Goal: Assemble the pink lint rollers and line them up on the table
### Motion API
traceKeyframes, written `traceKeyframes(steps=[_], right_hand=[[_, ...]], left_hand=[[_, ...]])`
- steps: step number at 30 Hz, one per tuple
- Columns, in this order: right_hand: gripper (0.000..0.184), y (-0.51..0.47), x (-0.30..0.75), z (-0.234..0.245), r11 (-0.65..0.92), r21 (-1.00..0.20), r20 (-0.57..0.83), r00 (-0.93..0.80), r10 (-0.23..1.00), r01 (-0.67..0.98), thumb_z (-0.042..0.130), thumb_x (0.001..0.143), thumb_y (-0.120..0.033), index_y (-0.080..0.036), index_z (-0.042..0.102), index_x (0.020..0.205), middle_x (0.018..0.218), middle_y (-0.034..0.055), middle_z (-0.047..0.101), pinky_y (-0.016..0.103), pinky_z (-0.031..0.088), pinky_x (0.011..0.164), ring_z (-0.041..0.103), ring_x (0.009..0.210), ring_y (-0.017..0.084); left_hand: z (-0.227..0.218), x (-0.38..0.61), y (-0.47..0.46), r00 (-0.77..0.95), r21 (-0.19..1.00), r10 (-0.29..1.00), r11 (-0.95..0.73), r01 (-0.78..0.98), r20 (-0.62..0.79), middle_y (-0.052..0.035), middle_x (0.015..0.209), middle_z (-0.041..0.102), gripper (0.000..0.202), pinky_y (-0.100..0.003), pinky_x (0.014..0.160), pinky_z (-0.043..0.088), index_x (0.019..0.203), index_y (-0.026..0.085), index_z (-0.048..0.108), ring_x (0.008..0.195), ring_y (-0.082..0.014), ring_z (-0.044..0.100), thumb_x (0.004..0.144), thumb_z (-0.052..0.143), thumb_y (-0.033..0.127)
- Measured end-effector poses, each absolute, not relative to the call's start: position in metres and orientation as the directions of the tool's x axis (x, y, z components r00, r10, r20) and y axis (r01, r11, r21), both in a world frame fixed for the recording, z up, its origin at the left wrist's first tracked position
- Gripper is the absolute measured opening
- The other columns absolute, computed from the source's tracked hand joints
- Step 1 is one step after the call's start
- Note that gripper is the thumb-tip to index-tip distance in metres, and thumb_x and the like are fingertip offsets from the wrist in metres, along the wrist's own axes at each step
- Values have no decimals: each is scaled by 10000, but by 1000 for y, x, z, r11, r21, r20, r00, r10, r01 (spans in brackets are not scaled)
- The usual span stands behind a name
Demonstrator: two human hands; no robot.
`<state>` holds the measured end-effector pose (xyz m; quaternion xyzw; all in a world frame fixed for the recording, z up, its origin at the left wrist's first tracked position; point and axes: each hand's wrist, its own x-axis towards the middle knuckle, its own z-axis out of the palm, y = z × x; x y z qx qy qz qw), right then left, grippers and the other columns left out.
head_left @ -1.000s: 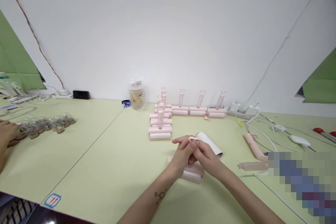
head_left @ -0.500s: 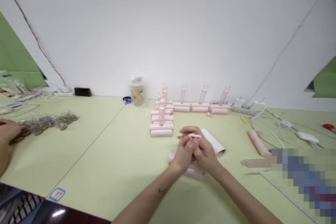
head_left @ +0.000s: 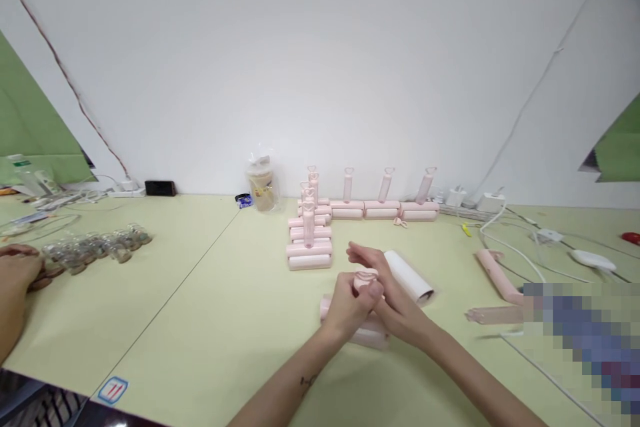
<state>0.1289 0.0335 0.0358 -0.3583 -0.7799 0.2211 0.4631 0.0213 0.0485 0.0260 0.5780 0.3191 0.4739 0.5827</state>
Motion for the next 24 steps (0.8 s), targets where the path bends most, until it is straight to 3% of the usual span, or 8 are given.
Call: traceKeyframes(steps=[2,6,9,13,16,18,21,24], right_hand=[[524,33,141,39,608,-644,548,-276,790,464,428,878,-289,-317,207,1352,1290,86,340,415,383,962,390,1189,233],[269,36,179,46,506,-547,590,-123,798,667,429,877,-332,-300,463,1142,1202,75,399,417,336,989,364,1207,236],[249,40,206,44,310,-557,441,-42,896,771,403,857,-402,-277,533,1029,1166,83,453,423,360,943,408,1163,257],[409,45,218,28,72,-562,238,78,968,824,499,731,-471,-194,558,1025,1114,155,524,525,333,876,464,1056,373],[585,48,215,15,-24,-619,163,158,974,785,559,643,-455,-128,514,1127,1075,203,542,550,330,806,456,1013,440],[655,48,213,12,-67,-686,109,194,975,724,575,625,-436,-156,459,1206,1041,168,557,519,329,802,453,1012,422],[725,45,213,14,-127,-823,5,231,973,554,592,620,-417,-231,362,1281,935,80,571,461,330,810,507,894,334],[675,39,209,17,-180,-951,-133,195,972,251,550,650,-395,-257,332,1273,865,26,579,397,372,782,538,778,250]], left_hand=[[24,10,55,325,974,922,-167,-153,209,76,422,270,576,-218,419,193,446,202,320,428,-59,243,531,553,722],[24,-17,80,201,969,948,-234,-79,246,85,372,273,549,-210,400,184,443,208,313,379,-53,240,631,516,681],[25,-29,104,148,965,954,-261,-23,261,85,346,273,516,-204,377,210,428,213,304,337,-55,261,689,507,610],[27,-32,125,136,941,936,-334,53,325,66,370,344,451,-217,405,327,444,208,353,357,-86,366,708,499,543],[27,-35,130,123,891,897,-439,119,425,19,556,514,294,-254,553,430,635,174,512,553,-145,525,688,560,459],[25,-41,128,93,844,860,-510,168,501,-21,777,574,365,-296,678,451,873,171,530,745,-188,561,620,647,406],[22,-51,119,-13,760,783,-600,250,622,-85,1027,506,519,-391,841,396,1063,179,434,962,-241,492,641,621,417],[20,-52,102,-133,663,661,-675,325,738,-84,1016,456,389,-443,913,312,1045,192,405,1014,-254,426,729,508,393]])
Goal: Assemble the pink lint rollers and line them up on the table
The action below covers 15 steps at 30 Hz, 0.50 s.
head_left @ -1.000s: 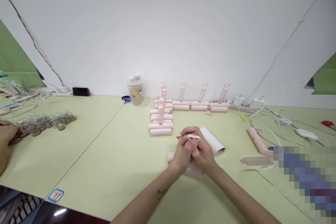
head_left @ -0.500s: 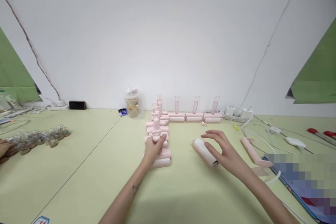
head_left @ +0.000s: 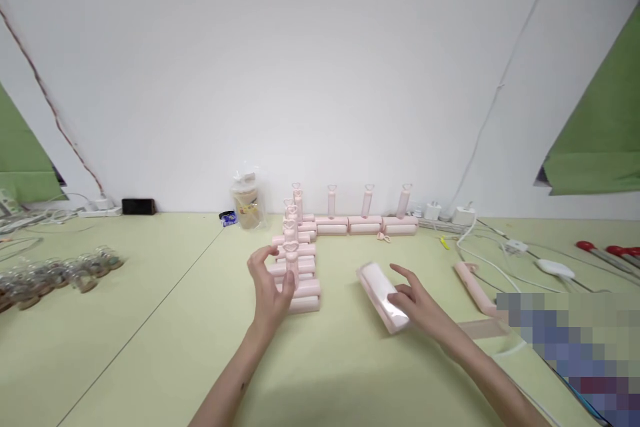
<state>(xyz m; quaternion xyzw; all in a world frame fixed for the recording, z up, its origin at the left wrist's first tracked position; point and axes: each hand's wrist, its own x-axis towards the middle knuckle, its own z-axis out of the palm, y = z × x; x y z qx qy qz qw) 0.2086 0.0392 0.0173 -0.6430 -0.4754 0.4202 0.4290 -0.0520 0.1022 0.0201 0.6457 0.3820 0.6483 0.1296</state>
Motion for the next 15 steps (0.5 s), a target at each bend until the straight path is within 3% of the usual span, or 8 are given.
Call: traceKeyframes(steps=[2,4,5,6,8,10,12,15], right_hand=[[505,36,200,17,-218,-976,-217,103,971,-2,471,675,-394,-238,442,1154,831,20,601,358,413,741,557,741,218],[372,33,189,13,-281,-930,-284,-22,959,-236,417,673,-390,-190,546,959,806,44,627,336,442,712,575,714,203],[338,32,183,10,-318,-888,-309,-84,948,-331,414,667,-383,-170,569,880,796,58,638,327,450,717,582,712,197],[316,32,178,7,-358,-840,-330,-141,934,-407,424,665,-374,-157,584,830,794,69,649,316,454,731,590,719,190],[297,31,170,0,-434,-742,-366,-234,901,-511,456,674,-351,-135,612,806,778,76,667,292,456,746,604,728,174],[296,29,165,-5,-497,-658,-398,-299,867,-565,475,697,-335,-113,633,815,733,76,677,274,463,725,615,702,164],[312,27,161,-9,-544,-601,-425,-343,838,-586,487,731,-345,-88,646,808,695,84,682,266,472,676,618,649,160],[323,21,156,-12,-589,-525,-456,-381,804,-614,516,775,-370,-79,655,785,687,88,693,258,477,619,626,611,159]], left_hand=[[20,-44,85,-58,536,559,-753,383,827,-55,944,482,290,-409,872,339,989,216,431,956,-238,456,729,518,310],[19,-30,66,197,387,496,-825,412,846,-34,887,514,258,-347,758,392,976,230,448,849,-212,504,730,524,245],[18,-22,58,317,413,551,-814,409,771,-31,876,519,266,-322,700,404,991,229,442,802,-202,517,740,525,258],[17,-14,51,386,517,660,-748,416,644,-33,888,517,286,-302,650,411,1028,223,427,742,-184,522,764,512,291],[12,-2,44,413,776,855,-481,408,314,-41,944,500,372,-278,592,424,1139,213,351,625,-133,507,828,432,400],[6,5,45,428,925,903,-188,330,31,-47,976,473,473,-236,495,414,1226,202,246,533,-90,474,858,335,485],[1,5,49,458,969,882,-3,245,-113,-57,979,448,554,-192,362,336,1265,189,171,482,-72,454,850,304,532],[0,-1,52,440,973,879,97,210,-182,-79,1026,422,649,-166,272,238,1304,217,111,471,-68,457,819,365,565]])
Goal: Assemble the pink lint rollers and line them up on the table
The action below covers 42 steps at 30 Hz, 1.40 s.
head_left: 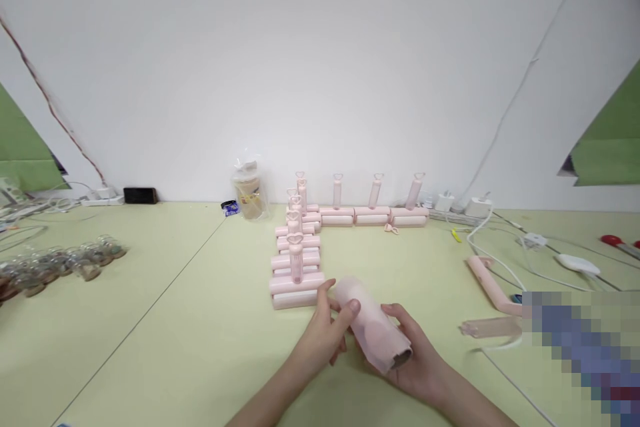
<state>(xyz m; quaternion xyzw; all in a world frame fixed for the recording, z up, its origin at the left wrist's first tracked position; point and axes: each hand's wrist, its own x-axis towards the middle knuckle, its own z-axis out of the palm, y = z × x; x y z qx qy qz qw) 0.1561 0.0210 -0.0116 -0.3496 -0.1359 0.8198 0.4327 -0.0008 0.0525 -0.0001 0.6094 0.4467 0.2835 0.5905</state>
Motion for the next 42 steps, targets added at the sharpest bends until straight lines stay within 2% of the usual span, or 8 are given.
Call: traceKeyframes(steps=[7,12,17,24,27,32,36,42], right_hand=[[384,15,144,-13,-680,-344,-533,-462,709,-648,568,776,-480,-117,643,875,719,79,712,268,488,604,659,664,186],[333,14,142,-13,-666,-290,-506,-480,717,-688,569,772,-489,-169,639,829,664,35,705,300,483,636,651,650,181],[291,14,143,-12,-581,-342,-429,-427,796,-739,557,797,-434,-162,639,860,641,29,697,283,473,610,648,635,188],[202,29,171,6,-439,-385,-414,-273,868,-812,584,795,-330,-174,616,920,744,16,690,235,491,595,631,624,135],[199,35,191,18,-292,-501,-362,-109,926,-815,588,777,-303,-170,611,924,753,20,661,213,482,517,582,550,115],[276,27,201,36,-160,-637,-229,-13,973,-754,516,795,-358,-176,614,978,749,25,605,234,450,486,502,510,118],[335,15,187,38,-204,-687,-173,-116,978,-697,471,794,-432,-188,627,963,719,31,567,254,419,492,472,503,126],[358,-1,164,34,-312,-687,-197,-245,949,-656,509,735,-457,-185,634,931,693,33,557,245,369,439,446,460,118]], left_hand=[[16,-10,42,425,947,877,94,307,-224,11,766,477,461,-172,337,286,1166,256,353,471,-91,408,801,449,522],[32,-6,45,370,930,921,-22,367,-125,-24,913,547,447,-255,597,413,1055,244,391,739,-179,535,750,514,546],[46,-2,51,379,895,919,-74,440,-110,2,822,535,330,-251,556,390,1003,254,383,707,-183,531,762,520,434],[27,-15,48,300,958,919,-282,51,254,-50,1087,437,606,-297,758,449,1198,275,199,871,-174,532,722,574,271],[14,-14,46,402,966,893,-249,62,204,-60,1123,407,665,-312,815,439,1254,268,212,911,-179,547,711,592,225],[-1,-7,47,485,977,874,-117,179,16,-55,1144,462,493,-354,906,387,1123,250,418,1091,-240,465,689,651,264],[-13,-5,51,471,951,881,-182,250,45,-83,1175,468,506,-393,962,341,1143,214,422,1145,-262,415,692,647,266],[-23,-2,51,461,866,826,-456,207,325,-132,1371,284,551,-430,1060,215,1285,183,281,1288,-241,232,801,531,259]])
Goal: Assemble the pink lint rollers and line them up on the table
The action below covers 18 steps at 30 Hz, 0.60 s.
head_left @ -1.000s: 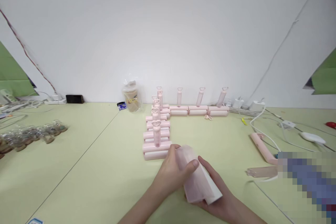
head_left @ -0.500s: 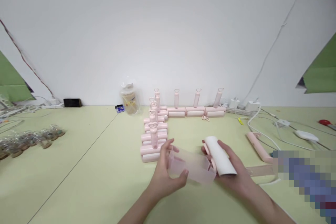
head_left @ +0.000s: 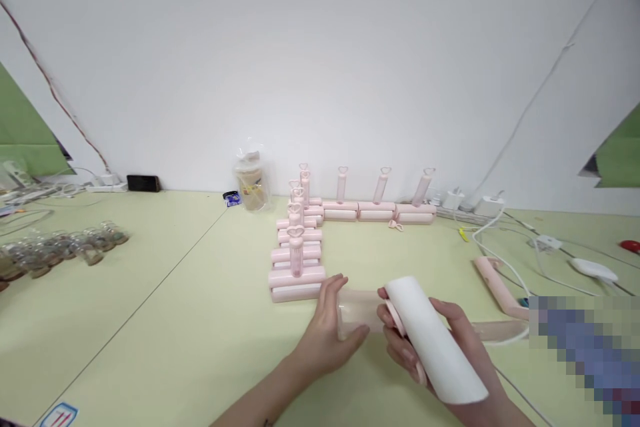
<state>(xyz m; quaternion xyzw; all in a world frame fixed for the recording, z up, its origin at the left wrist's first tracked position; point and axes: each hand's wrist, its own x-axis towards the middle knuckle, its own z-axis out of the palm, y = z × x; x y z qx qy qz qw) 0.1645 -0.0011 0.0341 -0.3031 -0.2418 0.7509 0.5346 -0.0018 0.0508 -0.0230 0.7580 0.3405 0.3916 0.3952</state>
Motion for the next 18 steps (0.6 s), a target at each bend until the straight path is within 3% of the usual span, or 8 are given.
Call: traceKeyframes(steps=[3,5,7,9,11,14,16,18], right_hand=[[363,-5,158,28,-322,-779,-260,-189,947,-538,550,735,-511,-196,613,903,683,25,583,240,391,470,484,486,124],[408,-5,155,22,-310,-865,-293,-104,951,-395,606,692,-543,-222,581,943,661,2,587,241,403,490,518,522,140],[474,-3,152,15,-290,-928,-293,-23,956,-233,630,662,-565,-255,543,1010,643,-22,584,244,397,486,529,535,152],[490,-3,147,10,-249,-961,-251,2,968,-119,611,687,-561,-268,514,1068,665,-23,604,245,386,491,536,545,154],[487,-4,142,6,-206,-972,-202,-50,978,-113,573,730,-541,-264,487,1121,697,-10,636,263,398,526,557,555,162],[562,-5,138,4,-238,-938,-189,-203,961,-252,517,727,-581,-234,474,1167,635,7,650,306,424,537,586,551,206],[565,-4,141,6,-248,-923,-210,-154,965,-295,522,696,-597,-227,531,1122,634,18,656,299,425,503,588,567,219],[483,-3,148,12,-203,-946,-211,4,977,-253,584,675,-543,-245,591,1055,725,25,679,271,425,484,587,616,212]], left_hand=[[-12,-2,45,361,885,860,-438,160,360,-114,1219,433,341,-394,982,320,1176,194,416,1156,-226,391,872,420,348],[-3,-3,41,320,943,905,-321,85,279,-63,928,537,313,-316,772,435,1045,190,484,845,-178,526,878,377,432],[1,-2,38,374,986,914,-163,-16,157,8,709,496,397,-231,509,394,975,183,488,529,-102,454,846,366,538],[1,1,35,467,996,881,-34,-80,68,37,691,470,459,-186,383,281,977,184,460,406,-47,354,798,405,603],[0,4,32,521,994,853,73,-78,-22,38,743,476,456,-164,332,228,976,195,434,368,-17,339,766,473,598],[2,6,30,568,969,804,242,-46,-174,38,722,485,435,-154,293,247,964,194,434,351,-25,380,743,548,551],[9,6,30,586,948,786,304,-90,-196,6,738,499,431,-169,311,321,952,172,475,460,-83,489,731,568,530],[18,5,30,580,931,801,310,-191,-148,-42,807,523,395,-215,437,437,928,146,527,684,-157,560,744,570,492]])
